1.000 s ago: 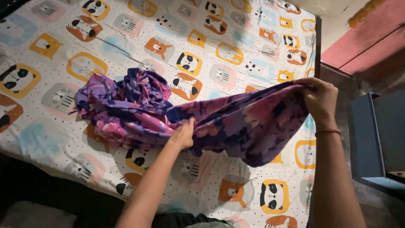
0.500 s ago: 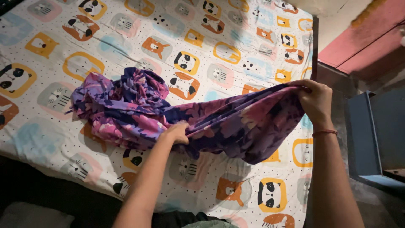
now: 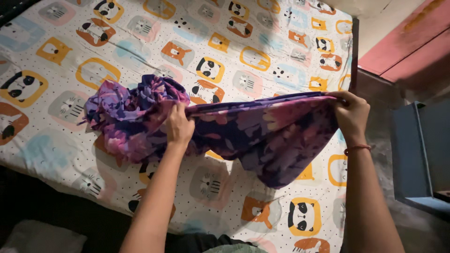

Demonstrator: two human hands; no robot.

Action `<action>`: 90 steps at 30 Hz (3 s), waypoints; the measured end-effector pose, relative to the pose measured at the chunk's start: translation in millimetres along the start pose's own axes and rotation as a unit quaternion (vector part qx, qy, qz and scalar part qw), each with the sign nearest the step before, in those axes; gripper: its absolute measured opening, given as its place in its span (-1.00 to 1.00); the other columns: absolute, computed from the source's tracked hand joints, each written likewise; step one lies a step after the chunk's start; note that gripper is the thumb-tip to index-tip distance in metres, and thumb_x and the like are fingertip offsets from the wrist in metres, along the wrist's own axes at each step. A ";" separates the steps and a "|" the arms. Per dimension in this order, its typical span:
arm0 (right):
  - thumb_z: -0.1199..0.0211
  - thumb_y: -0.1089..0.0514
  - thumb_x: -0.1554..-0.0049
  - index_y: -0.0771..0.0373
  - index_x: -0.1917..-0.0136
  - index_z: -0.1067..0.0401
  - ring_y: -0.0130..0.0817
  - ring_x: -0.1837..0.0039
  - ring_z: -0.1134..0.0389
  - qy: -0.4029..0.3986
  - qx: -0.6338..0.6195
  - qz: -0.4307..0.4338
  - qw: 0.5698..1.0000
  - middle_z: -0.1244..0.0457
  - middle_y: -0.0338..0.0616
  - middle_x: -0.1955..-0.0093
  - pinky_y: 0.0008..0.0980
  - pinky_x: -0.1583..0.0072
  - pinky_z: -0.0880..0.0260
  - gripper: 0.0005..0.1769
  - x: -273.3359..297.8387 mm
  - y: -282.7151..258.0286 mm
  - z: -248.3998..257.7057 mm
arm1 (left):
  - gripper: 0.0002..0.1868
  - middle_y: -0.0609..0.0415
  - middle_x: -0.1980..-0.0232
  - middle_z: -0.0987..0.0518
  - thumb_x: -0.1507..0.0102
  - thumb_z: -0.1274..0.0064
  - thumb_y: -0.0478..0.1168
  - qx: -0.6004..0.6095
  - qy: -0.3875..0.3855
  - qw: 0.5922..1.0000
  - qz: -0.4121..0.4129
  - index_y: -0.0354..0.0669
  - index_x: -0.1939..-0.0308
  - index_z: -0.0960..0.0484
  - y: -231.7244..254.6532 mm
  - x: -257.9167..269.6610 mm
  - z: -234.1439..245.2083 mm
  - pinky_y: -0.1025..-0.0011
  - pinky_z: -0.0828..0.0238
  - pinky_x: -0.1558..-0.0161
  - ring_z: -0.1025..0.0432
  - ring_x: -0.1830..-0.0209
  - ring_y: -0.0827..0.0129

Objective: The person folds and manipulates a purple patterned cloth on a bed.

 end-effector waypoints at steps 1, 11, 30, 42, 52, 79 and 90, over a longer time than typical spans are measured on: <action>-0.17 0.39 -0.17 0.18 -0.08 -0.64 -0.45 0.12 -0.46 0.001 0.005 0.008 1.000 -0.44 -0.03 0.11 -0.48 0.05 -0.39 -0.69 0.6 1.6 -1.1 | -0.59 -0.23 0.06 -0.55 -0.10 -0.27 -0.30 -0.002 -0.015 1.000 -0.008 -0.22 0.00 -0.52 -1.0 8.5 0.9 0.02 -0.44 0.00 -0.47 0.04 -0.20; -0.21 0.38 -0.16 0.24 -0.09 -0.63 -0.51 0.09 -0.45 -0.019 -0.023 -0.020 0.999 -0.45 -0.05 0.09 -0.51 0.01 -0.40 -0.72 6.5 30.9 -9.9 | -0.73 -0.26 0.16 -0.64 -0.07 -0.24 -0.21 0.046 0.015 0.998 0.038 -0.26 0.19 -0.71 -17.7 -15.3 3.2 0.08 -0.46 0.10 -0.53 0.16 -0.17; -0.24 0.46 -0.08 0.38 -0.02 -0.57 -0.58 0.06 -0.36 -0.079 -0.176 -0.078 0.978 -0.41 -0.22 0.11 -0.55 0.00 -0.36 -0.77 3.4 86.5 -6.2 | -0.46 -0.32 0.13 -0.64 -0.13 -0.32 0.26 -0.073 -0.290 0.951 -0.071 -0.12 0.14 -0.75 51.0 -133.1 82.1 0.02 -0.44 -0.01 -0.53 0.06 -0.18; 0.00 0.48 -0.10 0.35 -0.19 -0.47 -0.48 -0.15 -0.43 0.004 -0.150 0.025 0.988 -0.43 -0.12 -0.11 -0.50 -0.19 -0.40 -0.58 -7.6 61.0 -6.8 | -0.60 -0.04 0.15 -0.70 -0.06 -0.35 0.03 0.061 -0.312 0.943 -0.102 -0.12 0.18 -0.66 37.8 -151.7 70.3 0.25 -0.48 0.08 -0.60 0.16 0.17; -0.09 0.40 0.08 0.22 0.11 -0.64 -0.15 0.04 -0.49 -0.131 0.046 -0.081 0.987 -0.43 0.01 0.12 -0.33 -0.07 -0.45 -0.63 67.0 118.3 -69.2 | -0.71 -0.14 -0.02 -0.70 -0.13 -0.16 -0.14 -0.221 -0.639 0.714 -0.182 -0.12 0.12 -0.77 -31.4 143.2 -104.2 0.12 -0.55 -0.08 -0.60 -0.06 0.03; -0.12 0.51 0.01 0.22 0.10 -0.63 -0.27 -0.03 -0.46 -0.059 0.053 0.060 0.995 -0.39 -0.09 -0.01 -0.36 -0.13 -0.49 -0.64 18.0 6.1 34.5 | -0.76 -0.40 0.13 -0.62 0.01 -0.12 -0.37 -0.092 -0.350 0.929 -0.076 -0.37 0.28 -0.73 -23.6 16.9 -172.7 0.08 -0.51 -0.07 -0.55 0.03 -0.19; -0.04 0.46 -0.04 0.32 -0.04 -0.42 -0.33 0.01 -0.40 0.051 -0.037 -0.019 0.998 -0.34 -0.09 0.07 -0.48 -0.05 -0.37 -0.69 18.6 43.3 -2.9 | -0.83 -0.22 0.13 -0.59 -0.16 -0.01 -0.51 -0.082 0.022 0.964 -0.252 -0.31 0.28 -0.69 93.9 -201.1 26.5 0.13 -0.50 0.02 -0.52 0.12 -0.10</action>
Point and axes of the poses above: each hand's wrist, its own x-axis away from the middle knuckle, its own z-axis out of the back of the hand, y = z × x, the point moved 3 cm from there along -x, towards the middle knuckle
